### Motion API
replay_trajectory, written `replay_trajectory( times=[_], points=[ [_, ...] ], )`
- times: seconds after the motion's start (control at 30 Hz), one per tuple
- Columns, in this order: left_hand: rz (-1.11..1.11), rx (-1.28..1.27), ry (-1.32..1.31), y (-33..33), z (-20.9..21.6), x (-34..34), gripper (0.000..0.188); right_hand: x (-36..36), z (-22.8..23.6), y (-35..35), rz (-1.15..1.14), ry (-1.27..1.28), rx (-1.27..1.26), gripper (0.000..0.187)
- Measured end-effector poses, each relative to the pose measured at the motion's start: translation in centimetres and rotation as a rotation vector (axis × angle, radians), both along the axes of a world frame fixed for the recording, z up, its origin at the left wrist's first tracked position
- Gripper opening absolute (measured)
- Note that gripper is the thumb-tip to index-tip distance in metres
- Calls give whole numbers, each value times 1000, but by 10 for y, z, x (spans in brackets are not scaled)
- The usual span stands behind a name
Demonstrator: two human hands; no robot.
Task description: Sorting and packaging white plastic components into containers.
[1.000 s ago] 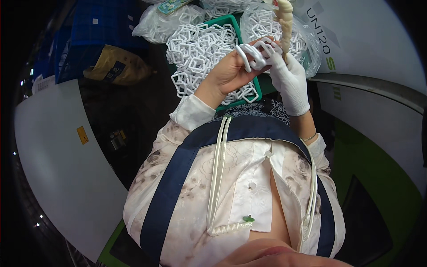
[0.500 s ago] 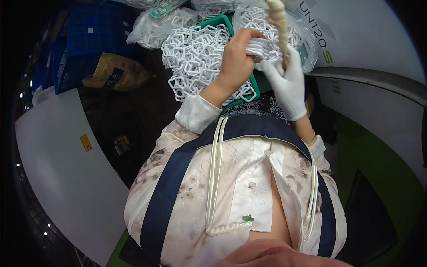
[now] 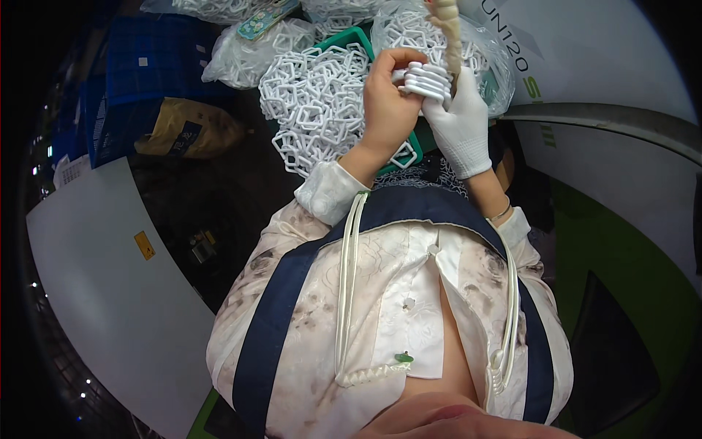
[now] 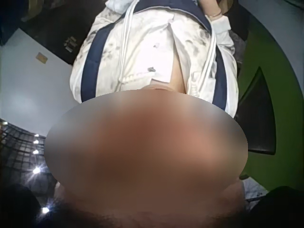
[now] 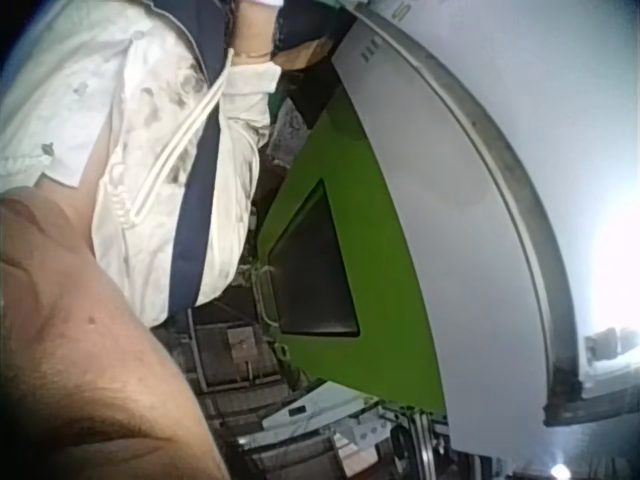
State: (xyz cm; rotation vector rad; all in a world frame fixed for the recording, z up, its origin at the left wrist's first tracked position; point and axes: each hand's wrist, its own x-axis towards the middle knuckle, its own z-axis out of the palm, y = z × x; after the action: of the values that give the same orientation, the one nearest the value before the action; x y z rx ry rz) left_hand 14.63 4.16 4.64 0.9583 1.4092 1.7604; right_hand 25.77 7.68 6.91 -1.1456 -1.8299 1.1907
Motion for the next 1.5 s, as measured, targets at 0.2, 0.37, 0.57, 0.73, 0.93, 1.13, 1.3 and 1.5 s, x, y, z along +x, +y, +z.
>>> replay_trajectory(
  times=[0.2,0.37,0.57,0.73,0.93,1.13,1.3,1.5],
  points=[
    [65,155,1063,0,19,-20,36,5,2,-1,-7,-196,130,29],
    [-73,-53,626,2,1,-19,28,4,8,3,20,-250,50,34],
    [-394,-35,-1249,9,-24,-30,27,13,11,-3,25,239,-160,35],
    [-677,28,-1740,7,-22,-24,27,14,15,-8,62,231,-125,35],
    [-612,-1,-1484,2,-23,-13,30,14,6,-4,38,70,138,28],
    [-414,-40,-1051,0,6,-9,31,24,11,-9,128,117,-181,22],
    [-346,-54,-590,3,4,-17,24,31,24,-16,71,-35,38,23],
    [-254,-44,-515,14,13,-33,38,54,8,-26,159,-203,108,16]
  ],
)
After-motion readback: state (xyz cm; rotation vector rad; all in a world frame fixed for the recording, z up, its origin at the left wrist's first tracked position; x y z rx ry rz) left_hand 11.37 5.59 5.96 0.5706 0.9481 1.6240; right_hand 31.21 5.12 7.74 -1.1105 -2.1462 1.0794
